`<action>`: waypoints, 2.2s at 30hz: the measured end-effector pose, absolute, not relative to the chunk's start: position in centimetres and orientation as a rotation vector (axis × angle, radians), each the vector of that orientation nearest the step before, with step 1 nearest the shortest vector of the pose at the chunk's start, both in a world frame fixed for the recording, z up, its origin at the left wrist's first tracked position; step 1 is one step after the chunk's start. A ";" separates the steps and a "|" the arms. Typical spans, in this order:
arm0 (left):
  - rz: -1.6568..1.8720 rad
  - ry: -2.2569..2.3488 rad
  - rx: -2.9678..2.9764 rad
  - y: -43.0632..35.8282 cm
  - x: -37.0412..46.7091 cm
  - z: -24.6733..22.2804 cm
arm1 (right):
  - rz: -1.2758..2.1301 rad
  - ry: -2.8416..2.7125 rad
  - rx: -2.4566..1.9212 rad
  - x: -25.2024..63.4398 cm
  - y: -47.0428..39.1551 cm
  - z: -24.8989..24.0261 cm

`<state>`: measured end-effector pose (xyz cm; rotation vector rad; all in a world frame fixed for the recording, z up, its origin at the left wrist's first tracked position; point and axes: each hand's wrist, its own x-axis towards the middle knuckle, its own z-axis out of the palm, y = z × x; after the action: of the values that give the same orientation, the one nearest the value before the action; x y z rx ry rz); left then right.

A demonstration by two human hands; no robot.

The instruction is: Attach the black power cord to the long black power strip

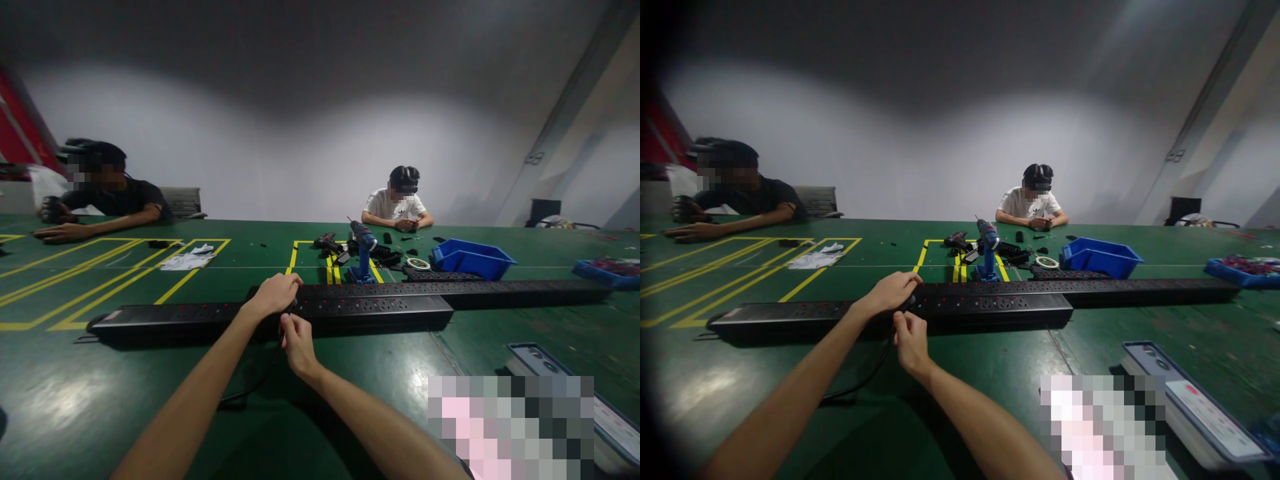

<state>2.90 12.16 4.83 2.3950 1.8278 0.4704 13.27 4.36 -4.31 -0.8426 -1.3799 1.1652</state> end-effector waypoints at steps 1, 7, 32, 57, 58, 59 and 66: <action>0.475 1.787 2.397 13.0 3.8 4.7 | 1.154 -1.381 -0.842 13.3 4.3 -4.3; 0.363 1.836 2.293 16.8 7.0 3.1 | 1.102 -1.410 -0.847 13.3 4.5 -4.4; 0.310 1.844 2.254 18.5 6.9 1.4 | 1.090 -1.422 -0.888 13.5 4.4 -4.3; 0.375 1.970 2.264 17.1 7.4 1.3 | 1.102 -1.373 -0.976 13.5 4.6 -5.0; 0.384 1.969 2.263 17.0 7.4 1.3 | 1.100 -1.371 -0.983 13.5 4.5 -5.0; 0.387 1.967 2.262 16.9 7.5 1.3 | 1.099 -1.370 -0.988 13.5 4.4 -4.9; 0.383 1.955 2.259 16.5 7.4 1.6 | 1.090 -1.349 -1.008 13.5 4.3 -4.8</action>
<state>7.40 16.53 1.55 2.2586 1.9545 0.3828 13.48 4.34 -4.77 -1.0084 -1.3488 1.0901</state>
